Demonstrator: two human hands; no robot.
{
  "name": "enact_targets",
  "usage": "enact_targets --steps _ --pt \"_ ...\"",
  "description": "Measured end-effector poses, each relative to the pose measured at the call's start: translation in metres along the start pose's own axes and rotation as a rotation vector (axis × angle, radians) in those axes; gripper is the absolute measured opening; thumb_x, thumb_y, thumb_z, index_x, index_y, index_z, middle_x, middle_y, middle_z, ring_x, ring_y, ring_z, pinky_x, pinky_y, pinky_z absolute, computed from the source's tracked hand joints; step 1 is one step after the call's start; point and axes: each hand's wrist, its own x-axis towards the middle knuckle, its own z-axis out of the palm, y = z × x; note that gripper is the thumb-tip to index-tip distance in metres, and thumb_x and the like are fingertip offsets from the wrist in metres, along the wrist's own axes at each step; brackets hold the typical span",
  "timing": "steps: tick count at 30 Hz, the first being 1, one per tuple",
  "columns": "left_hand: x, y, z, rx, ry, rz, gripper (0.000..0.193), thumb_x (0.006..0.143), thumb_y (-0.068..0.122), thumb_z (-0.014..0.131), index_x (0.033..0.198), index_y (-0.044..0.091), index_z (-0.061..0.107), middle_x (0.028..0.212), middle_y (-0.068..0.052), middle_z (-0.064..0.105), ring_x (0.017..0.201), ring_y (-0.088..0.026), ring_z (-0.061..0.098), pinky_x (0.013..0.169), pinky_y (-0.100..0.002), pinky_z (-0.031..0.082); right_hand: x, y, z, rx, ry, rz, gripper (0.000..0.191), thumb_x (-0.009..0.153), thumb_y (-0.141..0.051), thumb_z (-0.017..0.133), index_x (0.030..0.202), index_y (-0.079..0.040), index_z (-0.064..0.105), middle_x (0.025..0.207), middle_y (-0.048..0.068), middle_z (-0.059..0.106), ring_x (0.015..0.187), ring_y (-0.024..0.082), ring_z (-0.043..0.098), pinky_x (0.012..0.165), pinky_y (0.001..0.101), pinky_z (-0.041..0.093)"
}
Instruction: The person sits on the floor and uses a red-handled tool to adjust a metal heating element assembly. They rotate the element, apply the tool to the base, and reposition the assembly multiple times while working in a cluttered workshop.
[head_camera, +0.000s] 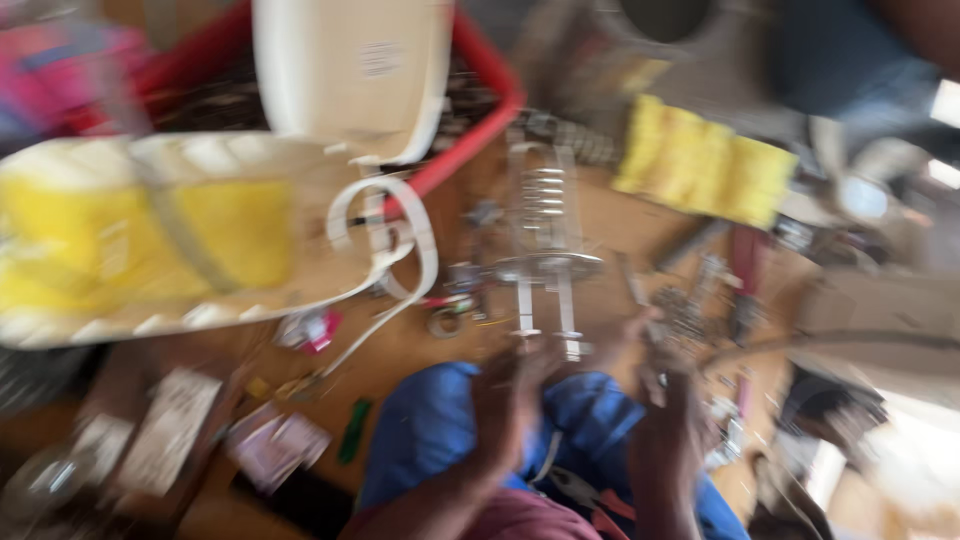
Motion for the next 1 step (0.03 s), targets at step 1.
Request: enact_targets --steps 1 --pt "-0.0068 -0.0012 0.0228 0.084 -0.071 0.055 0.029 0.098 0.025 0.064 0.109 0.0 0.076 0.09 -0.013 0.077 0.084 -0.024 0.073 0.077 -0.04 0.058 0.0032 -0.0153 0.038 0.035 -0.039 -0.024 0.049 0.088 0.009 0.048 0.131 -0.013 0.059 0.118 0.01 0.068 0.109 0.035 0.073 0.082 0.0373 0.058"
